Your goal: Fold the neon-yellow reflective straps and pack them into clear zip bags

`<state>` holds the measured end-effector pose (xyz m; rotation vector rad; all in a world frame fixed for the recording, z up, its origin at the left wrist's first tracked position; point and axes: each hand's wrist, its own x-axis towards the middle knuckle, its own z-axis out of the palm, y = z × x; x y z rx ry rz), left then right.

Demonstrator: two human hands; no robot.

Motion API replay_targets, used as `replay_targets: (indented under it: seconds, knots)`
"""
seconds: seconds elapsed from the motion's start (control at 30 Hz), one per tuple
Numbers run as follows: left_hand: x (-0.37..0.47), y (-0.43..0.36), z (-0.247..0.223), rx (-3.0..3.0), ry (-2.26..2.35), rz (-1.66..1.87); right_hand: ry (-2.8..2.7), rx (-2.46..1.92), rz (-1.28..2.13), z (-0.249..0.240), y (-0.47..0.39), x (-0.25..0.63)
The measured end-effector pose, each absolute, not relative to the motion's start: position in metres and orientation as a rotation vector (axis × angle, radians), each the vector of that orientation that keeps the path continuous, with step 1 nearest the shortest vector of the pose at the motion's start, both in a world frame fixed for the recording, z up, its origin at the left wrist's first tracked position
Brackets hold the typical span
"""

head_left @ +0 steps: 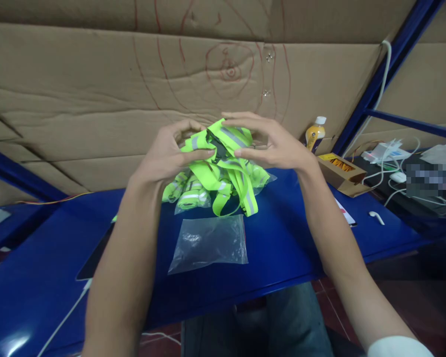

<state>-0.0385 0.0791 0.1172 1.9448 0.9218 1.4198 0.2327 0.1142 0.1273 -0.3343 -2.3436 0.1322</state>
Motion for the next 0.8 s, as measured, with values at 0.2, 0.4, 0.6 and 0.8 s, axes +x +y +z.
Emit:
replay_targets:
  seconds: [0.2,0.4,0.6,0.8]
  knots:
    - [-0.022,0.073,0.117,2.338,0.845,1.484,-2.391,-0.468,0.237,0.119,0.123,0.235]
    - [-0.026,0.076,0.109,2.155,0.82,1.221,-2.334,-0.502,0.156,0.122,0.113,0.232]
    - [-0.012,0.076,0.108,1.527,0.819,1.27,-2.256,-0.461,-0.082,0.119,0.114,0.221]
    - [-0.016,0.069,0.117,1.538,0.797,1.305,-2.338,-0.331,0.124,0.122,0.118,0.232]
